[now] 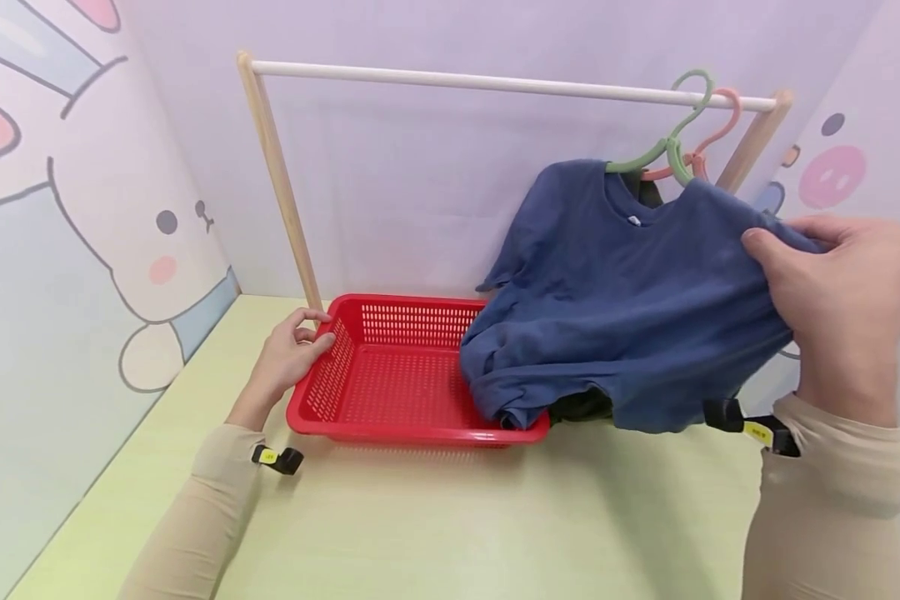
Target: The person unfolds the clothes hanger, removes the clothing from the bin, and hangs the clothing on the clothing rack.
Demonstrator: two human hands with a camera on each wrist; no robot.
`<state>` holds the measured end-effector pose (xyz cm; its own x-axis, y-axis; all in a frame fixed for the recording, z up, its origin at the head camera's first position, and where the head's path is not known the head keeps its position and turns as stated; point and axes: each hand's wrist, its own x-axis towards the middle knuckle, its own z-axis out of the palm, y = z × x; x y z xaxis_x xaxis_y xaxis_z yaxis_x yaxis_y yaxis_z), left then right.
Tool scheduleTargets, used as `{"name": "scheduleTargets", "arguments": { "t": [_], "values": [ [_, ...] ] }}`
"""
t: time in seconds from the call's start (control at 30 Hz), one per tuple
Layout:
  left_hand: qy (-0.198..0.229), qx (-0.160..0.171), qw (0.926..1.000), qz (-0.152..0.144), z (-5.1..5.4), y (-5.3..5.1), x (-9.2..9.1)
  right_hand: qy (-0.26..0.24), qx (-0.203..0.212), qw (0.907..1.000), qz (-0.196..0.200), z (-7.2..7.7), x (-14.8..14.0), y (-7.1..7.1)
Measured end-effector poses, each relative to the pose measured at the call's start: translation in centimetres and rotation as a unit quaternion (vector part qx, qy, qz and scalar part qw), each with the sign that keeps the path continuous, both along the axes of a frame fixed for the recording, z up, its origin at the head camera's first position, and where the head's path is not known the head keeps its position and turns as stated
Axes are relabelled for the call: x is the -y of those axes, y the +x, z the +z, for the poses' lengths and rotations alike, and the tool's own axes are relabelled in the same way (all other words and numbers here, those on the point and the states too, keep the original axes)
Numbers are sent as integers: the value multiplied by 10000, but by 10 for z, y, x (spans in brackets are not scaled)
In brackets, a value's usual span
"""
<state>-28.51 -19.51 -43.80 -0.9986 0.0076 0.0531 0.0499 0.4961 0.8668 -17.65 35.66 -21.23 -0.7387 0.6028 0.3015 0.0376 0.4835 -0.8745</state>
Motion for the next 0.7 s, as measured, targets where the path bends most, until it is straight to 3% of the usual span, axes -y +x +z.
{"name": "scheduleTargets", "arguments": {
  "t": [0.1, 0.3, 0.43, 0.57, 0.7],
  "values": [
    [16, -50, 10000, -2, -1, 0, 0, 108, 293, 9994, 159, -5, 1, 2],
    [71, -50, 10000, 3, -1, -1, -1, 671, 1019, 9925, -82, -9, 3, 7],
    [33, -32, 10000, -22, 0, -2, -2, 992, 1262, 9869, -148, -9, 0, 10],
    [-14, -8, 10000, -15, 1, -2, -1, 815, 1255, 9887, -21, -12, -3, 13],
    [-8, 27, 10000, -20, 1, -3, -1, 587, 996, 9933, -46, -12, -1, 15]
  ]
}}
